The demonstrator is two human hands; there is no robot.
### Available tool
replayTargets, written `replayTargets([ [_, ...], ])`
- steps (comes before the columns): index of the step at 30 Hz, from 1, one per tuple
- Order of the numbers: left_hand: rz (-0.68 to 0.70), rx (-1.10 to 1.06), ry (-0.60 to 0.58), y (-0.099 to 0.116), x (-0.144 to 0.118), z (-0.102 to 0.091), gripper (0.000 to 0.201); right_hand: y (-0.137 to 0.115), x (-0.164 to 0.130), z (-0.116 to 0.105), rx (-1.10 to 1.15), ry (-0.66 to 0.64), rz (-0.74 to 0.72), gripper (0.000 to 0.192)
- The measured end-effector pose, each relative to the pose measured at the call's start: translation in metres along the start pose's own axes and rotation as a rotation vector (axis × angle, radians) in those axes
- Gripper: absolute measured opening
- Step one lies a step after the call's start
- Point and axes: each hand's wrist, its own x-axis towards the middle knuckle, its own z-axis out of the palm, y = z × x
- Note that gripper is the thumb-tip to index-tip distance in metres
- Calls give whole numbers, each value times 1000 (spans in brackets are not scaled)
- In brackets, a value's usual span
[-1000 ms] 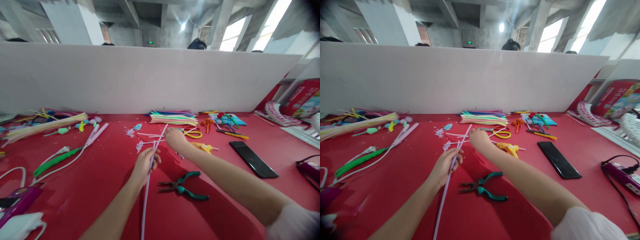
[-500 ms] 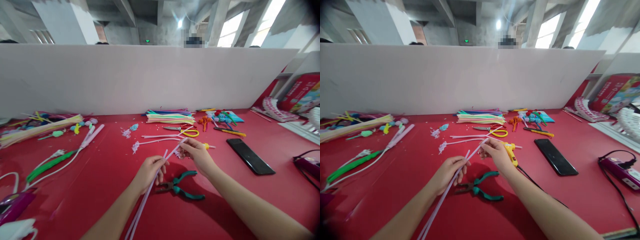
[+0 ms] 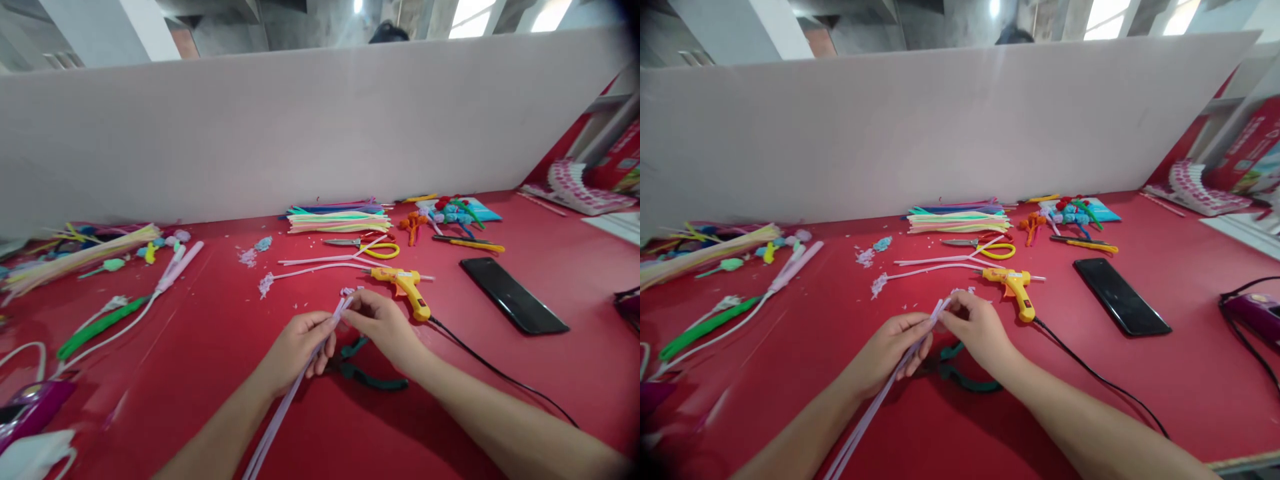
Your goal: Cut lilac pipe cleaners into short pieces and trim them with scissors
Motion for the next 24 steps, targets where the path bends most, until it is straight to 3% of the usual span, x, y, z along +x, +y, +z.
replayTargets([
  [4, -12, 19, -17, 2, -3, 3, 33, -2, 0, -1, 145, -32, 88, 18],
  [18, 33, 60, -63, -1, -1, 2, 30, 2, 0, 0, 112, -70, 64, 15],
  [24, 19, 100, -182, 5, -4, 0, 30, -3, -2, 1, 319, -109, 187, 14],
])
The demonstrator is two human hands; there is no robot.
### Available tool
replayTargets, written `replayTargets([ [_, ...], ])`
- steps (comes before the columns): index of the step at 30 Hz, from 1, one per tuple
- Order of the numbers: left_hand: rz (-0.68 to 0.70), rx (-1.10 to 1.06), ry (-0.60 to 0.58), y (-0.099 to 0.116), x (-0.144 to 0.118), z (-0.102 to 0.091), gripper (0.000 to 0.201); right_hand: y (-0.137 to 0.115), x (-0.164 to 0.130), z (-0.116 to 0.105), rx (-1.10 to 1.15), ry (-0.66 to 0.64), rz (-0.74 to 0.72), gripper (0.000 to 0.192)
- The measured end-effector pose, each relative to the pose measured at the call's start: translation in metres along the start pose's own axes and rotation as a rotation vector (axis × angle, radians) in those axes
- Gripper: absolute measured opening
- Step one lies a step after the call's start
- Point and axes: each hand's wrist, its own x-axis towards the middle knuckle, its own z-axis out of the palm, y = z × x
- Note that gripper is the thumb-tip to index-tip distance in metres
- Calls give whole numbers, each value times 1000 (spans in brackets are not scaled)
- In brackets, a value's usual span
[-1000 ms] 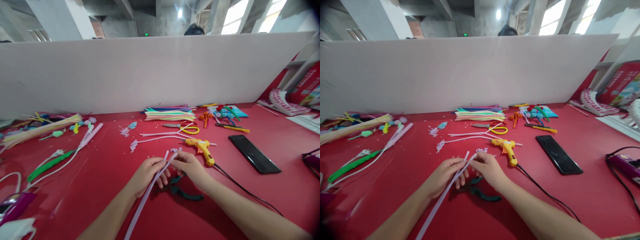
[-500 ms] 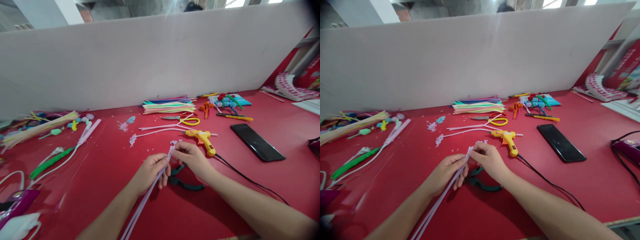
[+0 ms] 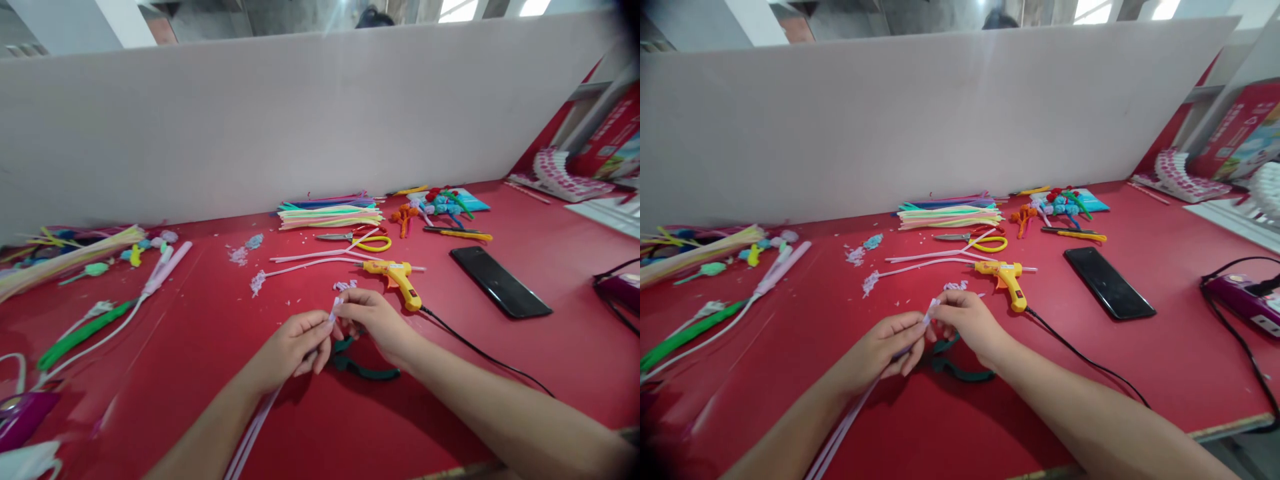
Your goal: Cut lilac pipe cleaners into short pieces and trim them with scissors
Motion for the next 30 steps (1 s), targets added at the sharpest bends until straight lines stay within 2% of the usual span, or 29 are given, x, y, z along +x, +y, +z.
replayTargets([
  [2, 22, -6, 17, 2, 0, 0, 29, 0, 0, -1, 84, 18, 18, 14],
  [6, 49, -25, 25, 2, 1, -2, 25, 1, 0, 0, 143, 74, -50, 11],
  [11, 111, -56, -63, 0, -3, -4, 24, -2, -3, 3, 346, 0, -5, 11],
  [13, 98, -39, -88, 2, -4, -5, 25, -5, -1, -2, 358, 66, -39, 11],
  [16, 24, -2, -131, 7, -6, -9, 25, -13, 6, -17, 346, 240, -146, 13],
  [19, -31, -49, -233, 10, -10, -18, 24, -19, 15, -32, 390, 308, -158, 19],
  [23, -84, -228, -436, 8, -19, -37, 25, -23, 19, -41, 453, 313, -126, 23],
  [25, -103, -301, -499, 7, -23, -45, 28, -24, 20, -44, 478, 315, -122, 22],
  [27, -84, -317, -482, 7, -24, -49, 30, -27, 21, -49, 494, 337, -141, 22],
  [30, -66, -260, -397, 8, -21, -49, 22, -33, 22, -60, 496, 394, -205, 22],
])
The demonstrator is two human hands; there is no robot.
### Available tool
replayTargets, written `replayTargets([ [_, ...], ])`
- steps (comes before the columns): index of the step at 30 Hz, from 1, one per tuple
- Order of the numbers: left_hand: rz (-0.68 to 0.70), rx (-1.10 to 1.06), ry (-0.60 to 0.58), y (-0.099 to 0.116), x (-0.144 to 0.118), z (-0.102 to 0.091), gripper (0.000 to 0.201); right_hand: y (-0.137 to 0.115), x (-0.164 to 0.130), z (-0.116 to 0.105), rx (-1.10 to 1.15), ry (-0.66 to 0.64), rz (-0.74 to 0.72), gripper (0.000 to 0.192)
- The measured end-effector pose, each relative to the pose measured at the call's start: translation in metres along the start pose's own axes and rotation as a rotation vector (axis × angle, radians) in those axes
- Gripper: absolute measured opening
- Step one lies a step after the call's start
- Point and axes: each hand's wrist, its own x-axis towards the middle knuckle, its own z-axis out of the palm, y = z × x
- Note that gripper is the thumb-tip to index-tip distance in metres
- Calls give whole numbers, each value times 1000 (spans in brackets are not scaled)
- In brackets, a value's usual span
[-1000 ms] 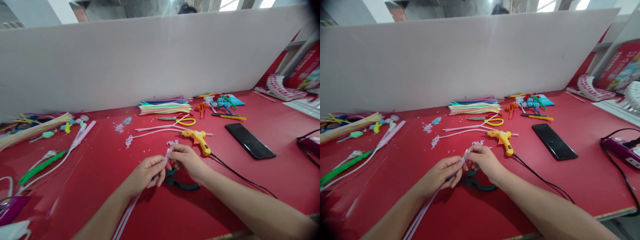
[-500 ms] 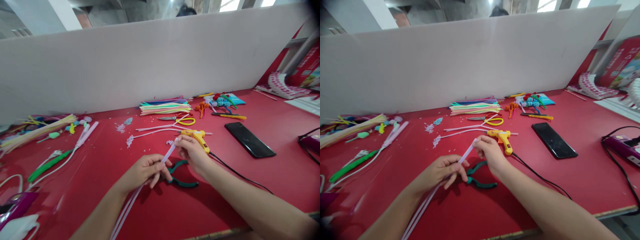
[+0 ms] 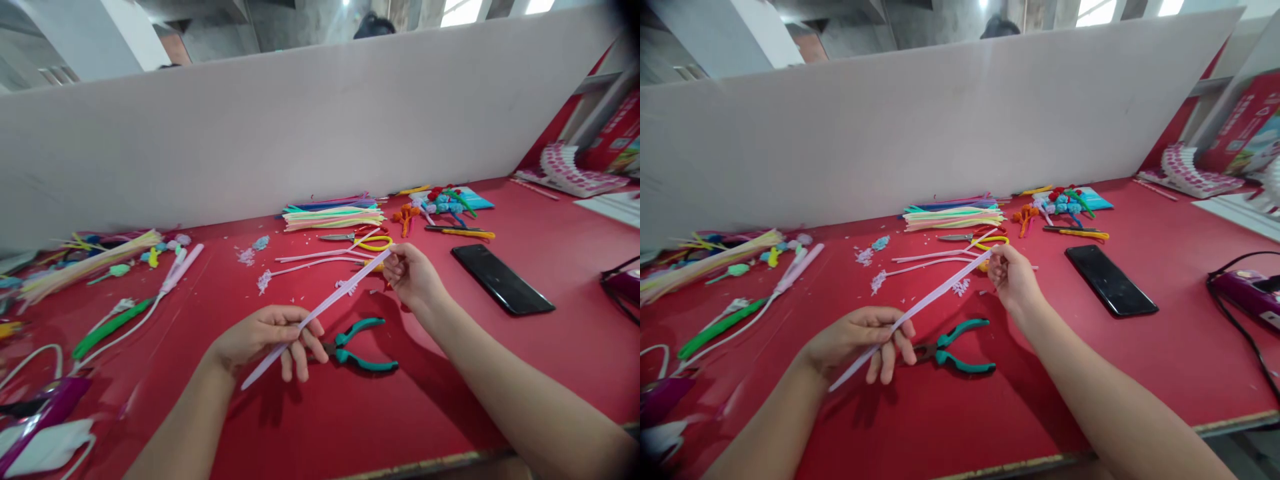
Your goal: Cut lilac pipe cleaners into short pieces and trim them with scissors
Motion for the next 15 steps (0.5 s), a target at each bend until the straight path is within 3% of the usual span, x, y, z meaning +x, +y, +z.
replayTargets([
  [8, 20, 382, 262, -5, 19, 2, 19, 3, -5, 2, -92, 70, -175, 19],
  [13, 165, 629, 559, -9, 26, 16, 20, 12, -13, 8, -126, 94, -214, 18],
  [15, 174, 599, 562, -9, 28, 19, 26, 11, -10, 6, -118, 108, -223, 19],
])
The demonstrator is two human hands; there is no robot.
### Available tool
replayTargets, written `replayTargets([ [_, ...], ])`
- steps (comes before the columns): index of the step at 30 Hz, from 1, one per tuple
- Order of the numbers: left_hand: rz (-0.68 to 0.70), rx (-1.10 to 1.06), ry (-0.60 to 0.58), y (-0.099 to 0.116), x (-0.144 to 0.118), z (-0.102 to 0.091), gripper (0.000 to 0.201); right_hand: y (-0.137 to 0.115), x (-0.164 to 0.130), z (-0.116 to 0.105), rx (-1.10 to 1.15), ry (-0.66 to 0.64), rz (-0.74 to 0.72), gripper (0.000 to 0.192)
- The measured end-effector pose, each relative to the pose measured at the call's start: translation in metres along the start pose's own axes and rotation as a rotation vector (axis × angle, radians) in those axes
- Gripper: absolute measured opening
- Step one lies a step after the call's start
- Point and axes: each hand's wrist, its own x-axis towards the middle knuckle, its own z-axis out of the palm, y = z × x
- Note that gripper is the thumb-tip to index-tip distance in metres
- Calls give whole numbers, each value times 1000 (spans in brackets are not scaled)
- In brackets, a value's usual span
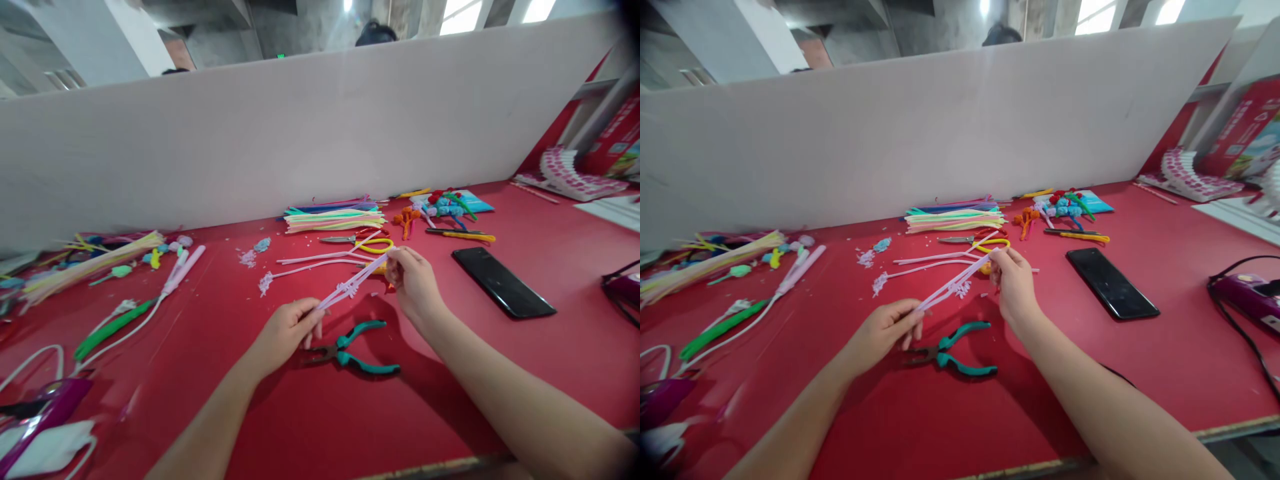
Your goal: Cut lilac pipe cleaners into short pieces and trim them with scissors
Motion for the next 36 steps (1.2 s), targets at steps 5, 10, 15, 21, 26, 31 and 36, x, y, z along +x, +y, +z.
replayTargets([
  [5, -110, -392, -231, 2, -4, -9, 23, -3, 15, -8, 56, 2, 78, 20],
  [10, -119, -682, -502, 5, -10, -19, 26, -11, 23, -14, 135, -28, 172, 19],
  [15, -106, -705, -482, 2, -8, -18, 22, -17, 28, -17, 167, 3, 169, 21],
  [21, -214, -615, -404, -6, -4, -26, 20, -18, 30, -19, 161, 67, 107, 20],
  [26, -143, -696, -487, -6, -11, -31, 23, -17, 32, -20, 151, 58, 120, 23],
  [31, -176, -475, -660, -2, -15, -38, 24, -8, 20, -12, 86, 6, 134, 23],
  [36, -139, -401, -415, 2, -10, -36, 46, 10, -12, 7, -18, -106, 147, 16],
])
